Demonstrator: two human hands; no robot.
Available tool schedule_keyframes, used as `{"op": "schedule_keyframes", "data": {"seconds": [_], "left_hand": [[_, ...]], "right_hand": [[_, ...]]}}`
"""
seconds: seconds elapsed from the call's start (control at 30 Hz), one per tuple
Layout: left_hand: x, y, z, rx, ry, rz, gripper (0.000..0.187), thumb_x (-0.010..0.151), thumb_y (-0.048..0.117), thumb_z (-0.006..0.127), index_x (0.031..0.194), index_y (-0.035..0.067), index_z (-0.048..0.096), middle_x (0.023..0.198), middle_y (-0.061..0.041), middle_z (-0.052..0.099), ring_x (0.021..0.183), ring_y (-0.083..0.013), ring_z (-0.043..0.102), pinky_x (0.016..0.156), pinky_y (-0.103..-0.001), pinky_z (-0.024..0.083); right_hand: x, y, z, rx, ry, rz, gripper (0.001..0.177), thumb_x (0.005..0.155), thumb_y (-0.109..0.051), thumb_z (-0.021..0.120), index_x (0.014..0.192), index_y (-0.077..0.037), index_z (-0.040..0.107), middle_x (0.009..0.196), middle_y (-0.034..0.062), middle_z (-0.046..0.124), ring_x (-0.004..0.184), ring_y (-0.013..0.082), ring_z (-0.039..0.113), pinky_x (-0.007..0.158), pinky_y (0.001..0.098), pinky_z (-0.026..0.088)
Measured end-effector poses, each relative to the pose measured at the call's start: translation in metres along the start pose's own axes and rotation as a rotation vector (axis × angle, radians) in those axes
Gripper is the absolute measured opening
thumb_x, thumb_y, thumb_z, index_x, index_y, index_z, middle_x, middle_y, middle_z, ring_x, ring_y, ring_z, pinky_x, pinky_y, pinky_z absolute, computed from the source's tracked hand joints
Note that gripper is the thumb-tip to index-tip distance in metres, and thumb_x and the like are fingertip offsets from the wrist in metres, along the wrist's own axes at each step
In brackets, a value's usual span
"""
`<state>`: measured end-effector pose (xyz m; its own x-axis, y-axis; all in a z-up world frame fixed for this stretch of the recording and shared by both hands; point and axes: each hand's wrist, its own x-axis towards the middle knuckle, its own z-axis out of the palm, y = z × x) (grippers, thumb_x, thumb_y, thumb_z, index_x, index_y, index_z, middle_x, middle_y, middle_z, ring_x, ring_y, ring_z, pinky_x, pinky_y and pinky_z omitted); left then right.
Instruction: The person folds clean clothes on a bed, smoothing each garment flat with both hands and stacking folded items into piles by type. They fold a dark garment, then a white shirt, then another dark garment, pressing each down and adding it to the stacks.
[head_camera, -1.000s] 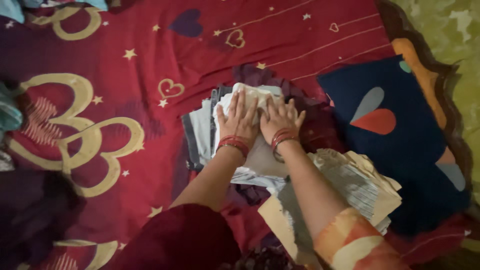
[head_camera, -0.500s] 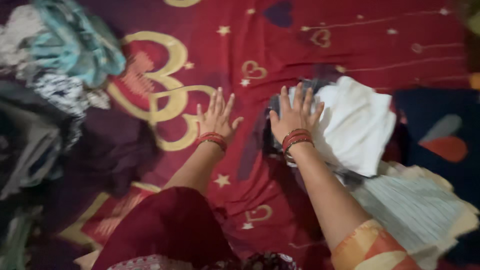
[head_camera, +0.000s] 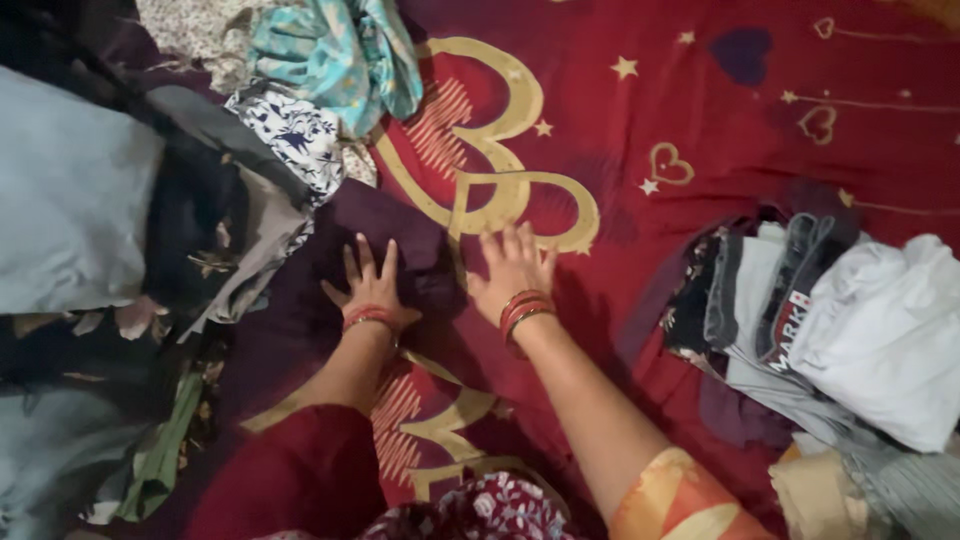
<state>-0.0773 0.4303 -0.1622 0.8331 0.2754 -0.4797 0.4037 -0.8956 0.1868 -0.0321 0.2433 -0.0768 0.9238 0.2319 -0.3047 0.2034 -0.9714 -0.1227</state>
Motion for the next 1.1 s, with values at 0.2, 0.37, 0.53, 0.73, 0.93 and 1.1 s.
{"op": "schedule_keyframes", "data": {"seconds": [0.2,0.37,0.53,0.73,0.93,1.1], "left_hand": [[0.009,0.013,0.025,-0.303,0.337,0.015,0.025,0.101,0.042,0.057,0.114,0.023,0.068,0.159,-0.012,0.033,0.147,-0.0306,0.030,0.111,-0.067,0.029],[-0.001,0.060,-0.003,-0.776,0.535,0.085,0.032,0.110,0.036,0.050,0.106,0.008,0.065,0.102,-0.018,0.072,0.094,-0.0410,0.068,0.078,-0.052,0.051],[-0.046,0.091,-0.052,-1.068,0.518,0.374,0.033,0.099,0.039,0.066,0.103,0.006,0.063,0.086,-0.017,0.067,0.081,-0.0382,0.069,0.072,-0.046,0.056],[-0.071,0.070,-0.092,-0.571,0.681,0.706,0.058,0.071,0.034,0.082,0.118,0.009,0.060,0.109,-0.010,0.063,0.101,-0.0359,0.065,0.078,-0.048,0.052],[-0.105,0.089,-0.125,-0.941,0.566,0.696,0.061,0.066,0.013,0.071,0.125,0.009,0.059,0.118,-0.010,0.064,0.113,-0.0352,0.063,0.095,-0.045,0.050],[-0.146,0.121,-0.170,-1.216,0.559,0.797,0.046,0.083,0.013,0.076,0.126,0.006,0.063,0.116,-0.013,0.066,0.110,-0.0270,0.066,0.098,-0.038,0.053]], "right_hand": [[-0.003,0.000,0.059,0.224,-0.122,0.057,0.087,0.088,-0.047,0.069,0.160,-0.026,0.024,0.167,0.0150,0.023,0.152,0.0372,0.022,0.122,0.0560,0.016],[0.002,0.027,0.109,0.646,0.001,-0.034,0.090,0.087,-0.030,0.073,0.158,-0.009,0.022,0.157,0.0185,0.037,0.145,0.0339,0.038,0.117,0.0400,0.034],[0.012,0.041,0.089,1.360,0.346,0.165,0.045,0.100,-0.025,0.054,0.138,-0.001,0.061,0.124,0.0095,0.068,0.105,0.0180,0.066,0.093,0.0343,0.055],[0.004,0.047,-0.031,1.215,0.623,-0.020,0.026,0.099,-0.016,0.056,0.115,-0.001,0.070,0.101,0.0063,0.074,0.088,0.0145,0.067,0.080,0.0295,0.055],[-0.069,0.027,-0.122,0.806,0.637,-0.378,0.020,0.097,-0.008,0.061,0.116,-0.001,0.063,0.094,0.0090,0.074,0.085,0.0133,0.069,0.076,0.0293,0.056],[-0.117,0.030,-0.182,0.787,0.656,-0.391,0.033,0.095,-0.011,0.077,0.119,-0.004,0.057,0.094,0.0060,0.073,0.082,0.0113,0.068,0.073,0.0293,0.055]]}}
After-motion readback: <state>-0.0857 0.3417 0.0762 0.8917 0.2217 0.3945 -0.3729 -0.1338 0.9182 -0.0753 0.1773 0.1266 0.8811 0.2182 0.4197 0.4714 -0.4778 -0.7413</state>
